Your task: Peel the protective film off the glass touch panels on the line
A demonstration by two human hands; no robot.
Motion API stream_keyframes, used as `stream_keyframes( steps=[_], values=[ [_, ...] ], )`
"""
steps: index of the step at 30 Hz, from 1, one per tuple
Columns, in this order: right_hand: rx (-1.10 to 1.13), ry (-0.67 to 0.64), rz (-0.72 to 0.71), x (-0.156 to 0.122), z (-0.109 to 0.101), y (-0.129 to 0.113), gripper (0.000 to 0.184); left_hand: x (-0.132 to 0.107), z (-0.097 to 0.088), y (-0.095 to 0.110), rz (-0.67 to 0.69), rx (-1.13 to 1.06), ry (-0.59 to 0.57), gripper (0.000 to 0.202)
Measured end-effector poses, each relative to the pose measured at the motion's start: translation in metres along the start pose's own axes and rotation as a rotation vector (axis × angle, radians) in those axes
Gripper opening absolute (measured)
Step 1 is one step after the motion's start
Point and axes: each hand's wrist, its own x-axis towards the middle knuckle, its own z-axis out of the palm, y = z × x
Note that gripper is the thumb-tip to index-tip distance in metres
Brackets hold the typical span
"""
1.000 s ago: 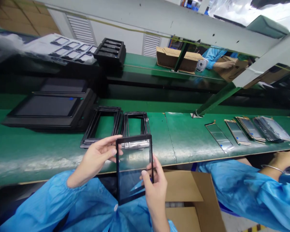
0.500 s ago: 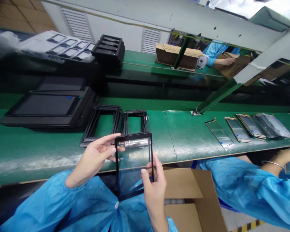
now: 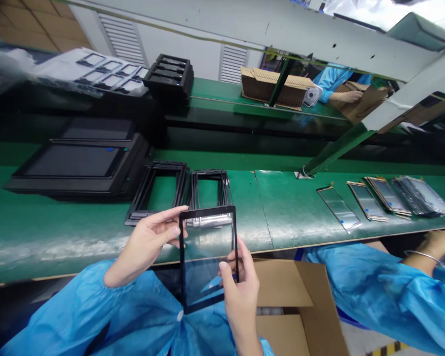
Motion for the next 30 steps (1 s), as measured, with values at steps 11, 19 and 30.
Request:
stream_keyframes(
  steps=[11,19,30],
  values=[
    [0.006,0.059,0.017,-0.002,0.006,-0.006,0.068,-0.002,-0.001,-0.003,0.014,-0.011,0.017,0.046],
    [-0.012,0.056,-0.001,-0.003,0.006,-0.011,0.063,-0.002,-0.004,-0.002,-0.019,-0.017,-0.014,0.048],
    [-0.046,0.054,-0.004,-0.004,0.010,-0.008,0.067,-0.003,0.001,0.001,-0.041,0.009,-0.004,0.056]
  ],
)
